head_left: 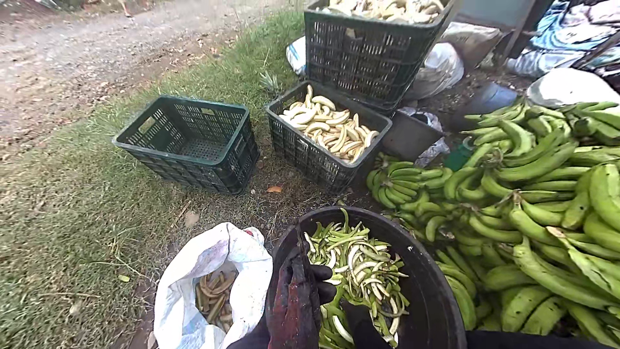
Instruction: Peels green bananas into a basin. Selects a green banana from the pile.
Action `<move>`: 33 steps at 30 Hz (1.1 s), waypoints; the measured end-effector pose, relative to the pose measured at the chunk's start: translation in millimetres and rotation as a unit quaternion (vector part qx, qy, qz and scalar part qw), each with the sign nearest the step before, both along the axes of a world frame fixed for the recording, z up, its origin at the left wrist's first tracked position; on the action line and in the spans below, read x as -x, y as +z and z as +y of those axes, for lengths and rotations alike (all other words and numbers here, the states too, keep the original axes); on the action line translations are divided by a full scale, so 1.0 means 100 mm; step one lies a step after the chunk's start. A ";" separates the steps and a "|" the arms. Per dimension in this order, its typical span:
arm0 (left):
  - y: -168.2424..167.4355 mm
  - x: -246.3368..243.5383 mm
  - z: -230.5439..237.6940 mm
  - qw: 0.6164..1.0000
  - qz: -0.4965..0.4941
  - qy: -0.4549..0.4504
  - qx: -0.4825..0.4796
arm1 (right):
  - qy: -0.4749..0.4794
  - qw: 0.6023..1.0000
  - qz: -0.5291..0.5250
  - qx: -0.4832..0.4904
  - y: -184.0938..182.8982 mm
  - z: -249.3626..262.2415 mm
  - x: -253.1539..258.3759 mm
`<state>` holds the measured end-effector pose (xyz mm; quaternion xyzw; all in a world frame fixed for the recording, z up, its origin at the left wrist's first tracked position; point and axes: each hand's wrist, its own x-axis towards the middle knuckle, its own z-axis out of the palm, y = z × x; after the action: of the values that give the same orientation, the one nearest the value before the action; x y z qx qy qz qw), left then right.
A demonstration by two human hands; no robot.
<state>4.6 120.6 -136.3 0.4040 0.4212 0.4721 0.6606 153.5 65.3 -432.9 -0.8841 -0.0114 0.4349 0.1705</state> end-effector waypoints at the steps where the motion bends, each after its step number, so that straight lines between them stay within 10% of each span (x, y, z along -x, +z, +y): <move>1: 0.00 -0.01 -0.01 1.000 0.004 -0.003 0.002 | 0.005 1.000 0.004 -0.012 -0.03 -0.05 -0.03; 7: -0.04 -0.10 -0.08 0.999 0.040 -0.005 0.006 | 0.095 0.993 -0.020 -0.068 -0.49 -0.63 -0.57; 14: -0.24 -0.28 -0.14 0.996 0.054 -0.055 0.032 | 0.130 0.960 0.002 -0.246 0.50 -0.70 -1.18; 17: -0.28 -0.32 -0.23 0.996 0.043 -0.078 0.023 | 0.084 0.874 0.075 -0.474 1.16 -0.75 -1.22; 20: -0.36 -0.32 -0.27 0.991 0.025 -0.129 -0.026 | 0.021 0.691 0.291 -0.661 1.77 -0.78 -1.30; 26: -0.49 -0.46 -0.39 0.968 0.150 -0.199 -0.031 | 0.052 0.849 0.146 -0.505 1.86 -0.41 -1.31; 33: -0.86 -0.53 -0.56 0.872 0.369 -0.266 -0.178 | -0.212 0.703 0.270 -0.623 1.69 -0.31 -1.30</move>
<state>58.0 64.7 -222.1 0.7567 0.4194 0.1619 0.4748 283.4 34.4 -263.8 -0.4000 -0.0453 0.5008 0.7662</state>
